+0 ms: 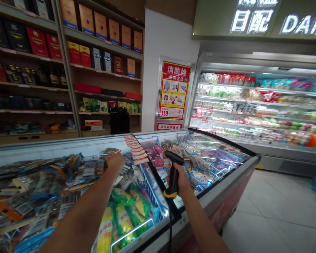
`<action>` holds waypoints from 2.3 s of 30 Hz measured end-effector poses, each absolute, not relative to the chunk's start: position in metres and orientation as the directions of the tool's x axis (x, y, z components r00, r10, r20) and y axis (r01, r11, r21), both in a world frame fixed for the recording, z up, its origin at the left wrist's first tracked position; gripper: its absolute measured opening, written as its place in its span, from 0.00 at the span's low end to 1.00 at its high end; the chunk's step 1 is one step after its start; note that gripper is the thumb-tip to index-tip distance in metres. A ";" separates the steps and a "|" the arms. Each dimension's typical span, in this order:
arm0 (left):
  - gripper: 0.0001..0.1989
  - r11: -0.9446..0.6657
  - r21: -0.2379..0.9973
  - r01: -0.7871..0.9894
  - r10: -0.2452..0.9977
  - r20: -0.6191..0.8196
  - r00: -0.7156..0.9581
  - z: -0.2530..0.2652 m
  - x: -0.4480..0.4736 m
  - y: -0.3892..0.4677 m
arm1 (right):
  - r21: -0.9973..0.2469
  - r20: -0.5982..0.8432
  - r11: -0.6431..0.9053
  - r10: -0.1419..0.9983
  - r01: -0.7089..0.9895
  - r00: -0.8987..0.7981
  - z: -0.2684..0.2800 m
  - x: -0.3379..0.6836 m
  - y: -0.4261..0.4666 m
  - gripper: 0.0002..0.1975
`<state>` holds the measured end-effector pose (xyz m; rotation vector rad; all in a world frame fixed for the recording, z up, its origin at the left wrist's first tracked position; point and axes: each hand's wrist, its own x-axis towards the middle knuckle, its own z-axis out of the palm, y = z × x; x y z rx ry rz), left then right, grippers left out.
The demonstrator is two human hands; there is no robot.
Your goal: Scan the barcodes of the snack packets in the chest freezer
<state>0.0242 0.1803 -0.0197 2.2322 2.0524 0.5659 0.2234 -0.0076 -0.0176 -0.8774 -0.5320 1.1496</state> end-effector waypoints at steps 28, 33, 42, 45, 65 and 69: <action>0.17 -0.081 0.262 0.962 0.985 0.170 0.037 -0.017 0.039 0.164 | -0.822 -0.076 0.129 0.940 -0.555 0.332 -0.018 0.223 -0.016 0.13; 0.18 0.028 0.333 0.943 0.988 0.133 -0.076 -0.010 0.030 0.173 | -0.821 -0.073 0.141 0.935 -0.553 0.347 -0.016 0.222 -0.018 0.13; 0.21 0.072 0.506 0.860 0.962 0.193 -0.194 -0.015 0.038 0.169 | -0.841 -0.070 0.130 0.936 -0.525 0.345 -0.012 0.214 -0.020 0.14; 0.21 0.062 0.609 0.791 0.954 0.196 -0.226 -0.016 0.037 0.172 | -0.844 -0.064 0.130 0.939 -0.520 0.339 -0.013 0.216 -0.021 0.14; 0.12 -0.169 0.976 0.138 0.976 0.147 0.161 -0.024 0.114 0.132 | -0.871 -0.003 0.145 0.954 -0.469 0.301 0.003 0.208 -0.026 0.13; 0.09 -0.182 0.967 0.179 0.968 0.144 0.206 -0.030 0.127 0.130 | -0.871 0.004 0.172 0.939 -0.461 0.344 0.001 0.214 -0.025 0.13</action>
